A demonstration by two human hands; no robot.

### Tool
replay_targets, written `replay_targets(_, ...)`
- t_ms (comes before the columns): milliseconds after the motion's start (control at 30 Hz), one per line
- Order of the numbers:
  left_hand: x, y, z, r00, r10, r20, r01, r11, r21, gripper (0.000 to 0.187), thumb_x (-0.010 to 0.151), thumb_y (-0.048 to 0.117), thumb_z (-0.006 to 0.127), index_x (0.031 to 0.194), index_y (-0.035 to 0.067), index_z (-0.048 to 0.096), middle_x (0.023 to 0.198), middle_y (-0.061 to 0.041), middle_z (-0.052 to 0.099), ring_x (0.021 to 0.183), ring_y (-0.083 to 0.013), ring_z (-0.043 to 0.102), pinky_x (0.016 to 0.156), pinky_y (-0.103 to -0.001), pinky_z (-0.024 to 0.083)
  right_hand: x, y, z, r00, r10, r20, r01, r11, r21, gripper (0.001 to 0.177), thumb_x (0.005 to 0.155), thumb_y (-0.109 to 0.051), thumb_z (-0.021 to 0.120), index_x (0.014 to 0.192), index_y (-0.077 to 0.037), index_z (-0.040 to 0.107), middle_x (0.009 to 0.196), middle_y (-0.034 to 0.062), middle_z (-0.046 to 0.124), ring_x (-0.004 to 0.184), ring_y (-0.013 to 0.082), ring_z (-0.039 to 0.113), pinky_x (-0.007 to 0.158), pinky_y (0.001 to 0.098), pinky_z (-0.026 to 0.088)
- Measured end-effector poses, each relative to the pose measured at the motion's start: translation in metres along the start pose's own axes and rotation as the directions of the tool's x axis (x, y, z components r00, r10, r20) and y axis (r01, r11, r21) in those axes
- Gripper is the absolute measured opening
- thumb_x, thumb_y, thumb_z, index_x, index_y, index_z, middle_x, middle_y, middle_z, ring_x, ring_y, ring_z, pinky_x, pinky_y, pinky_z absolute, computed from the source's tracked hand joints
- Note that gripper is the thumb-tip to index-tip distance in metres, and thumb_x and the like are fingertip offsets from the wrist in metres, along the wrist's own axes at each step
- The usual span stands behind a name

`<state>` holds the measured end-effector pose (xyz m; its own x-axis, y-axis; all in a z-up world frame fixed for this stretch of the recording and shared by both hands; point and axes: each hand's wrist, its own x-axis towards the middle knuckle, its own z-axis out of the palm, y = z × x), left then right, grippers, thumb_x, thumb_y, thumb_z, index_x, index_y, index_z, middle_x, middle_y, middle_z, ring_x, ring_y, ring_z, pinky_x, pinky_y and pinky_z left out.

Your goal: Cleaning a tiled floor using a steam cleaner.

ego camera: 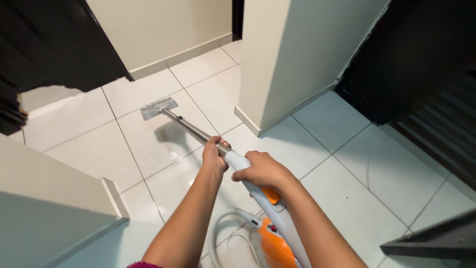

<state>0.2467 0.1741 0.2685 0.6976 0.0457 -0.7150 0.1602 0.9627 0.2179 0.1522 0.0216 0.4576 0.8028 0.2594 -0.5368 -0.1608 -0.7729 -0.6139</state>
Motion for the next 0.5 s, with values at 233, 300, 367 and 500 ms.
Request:
replay_targets(233,0.055,0.078,-0.015,0.993,0.009,0.117,-0.021,0.995,0.101,0.014,0.093,0.007,0.061,0.085,0.005,0.050,0.068,-0.006,0.055,0.056,-0.0164,0.057,0.050,-0.028,0.053,0.056,-0.064,0.044,0.997,-0.001,-0.080,-0.005,0.997,-0.074,0.058,0.062,-0.043,0.080,0.100,0.000,0.071,0.091,0.0203,0.077,0.081,0.0330,0.078,0.075,0.0418,0.062)
replay_targets(300,0.082,0.095,-0.012,0.994,0.009,0.108,-0.016,0.998,0.066,0.011,0.093,0.006,0.062,0.091,0.002,0.052,0.074,-0.008,0.057,0.060,-0.0167,0.057,0.053,-0.027,0.055,0.077,-0.073,0.053,0.992,-0.032,-0.122,0.022,0.996,-0.082,0.060,0.061,-0.043,0.084,0.102,0.000,0.072,0.097,0.0189,0.075,0.087,0.0308,0.075,0.081,0.0399,0.059)
replay_targets(367,0.060,0.110,-0.003,0.995,-0.002,0.100,-0.004,0.998,0.061,0.013,0.092,0.004,0.064,0.094,0.000,0.051,0.077,-0.009,0.058,0.064,-0.0176,0.061,0.056,-0.026,0.058,0.076,-0.097,0.055,0.993,0.027,-0.115,-0.032,0.998,-0.046,0.061,0.062,-0.043,0.083,0.104,0.000,0.070,0.097,0.0200,0.076,0.086,0.0316,0.076,0.080,0.0413,0.060)
replay_targets(500,0.036,0.132,0.019,0.999,-0.038,0.037,0.035,0.996,0.086,0.018,0.092,0.006,0.066,0.101,-0.003,0.052,0.084,-0.012,0.061,0.069,-0.0175,0.063,0.059,-0.025,0.060,0.093,-0.117,0.061,0.986,0.088,-0.138,-0.092,0.995,-0.025,0.064,0.063,-0.042,0.083,0.109,-0.001,0.067,0.101,0.0195,0.076,0.088,0.0310,0.076,0.080,0.0413,0.060)
